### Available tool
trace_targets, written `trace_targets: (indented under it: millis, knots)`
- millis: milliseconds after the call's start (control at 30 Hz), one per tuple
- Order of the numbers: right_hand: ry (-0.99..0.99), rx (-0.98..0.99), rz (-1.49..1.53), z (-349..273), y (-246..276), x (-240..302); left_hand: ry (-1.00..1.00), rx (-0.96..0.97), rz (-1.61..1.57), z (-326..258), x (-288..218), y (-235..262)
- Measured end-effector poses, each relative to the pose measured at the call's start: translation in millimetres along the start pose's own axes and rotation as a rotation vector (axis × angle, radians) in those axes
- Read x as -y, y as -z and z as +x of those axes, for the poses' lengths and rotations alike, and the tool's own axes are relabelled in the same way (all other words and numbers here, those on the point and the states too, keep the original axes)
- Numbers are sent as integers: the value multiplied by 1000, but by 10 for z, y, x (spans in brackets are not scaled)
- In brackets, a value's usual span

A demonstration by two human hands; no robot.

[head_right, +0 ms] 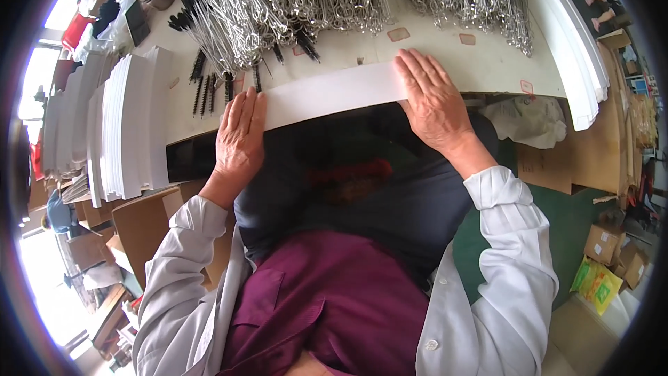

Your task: The person is packaging cleaning brushes into white cardboard boxes at a workstation.

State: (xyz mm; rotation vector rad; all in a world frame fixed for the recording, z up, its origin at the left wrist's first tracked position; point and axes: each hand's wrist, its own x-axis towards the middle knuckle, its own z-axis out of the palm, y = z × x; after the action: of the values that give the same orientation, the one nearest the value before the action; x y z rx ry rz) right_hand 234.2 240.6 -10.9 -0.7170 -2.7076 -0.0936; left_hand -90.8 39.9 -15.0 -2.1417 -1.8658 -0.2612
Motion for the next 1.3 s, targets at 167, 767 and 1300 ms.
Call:
trace_targets:
  millis: [167,767,1300]
  knots:
    - [-15,-26,-10,5,22,28,8,3,14,-102,127,16]
    - [279,-150,166,138,414,576,61,356,-449,324,-381,649]
    - [282,-150,377,181,303,958,157,405,-800,306,-528,596]
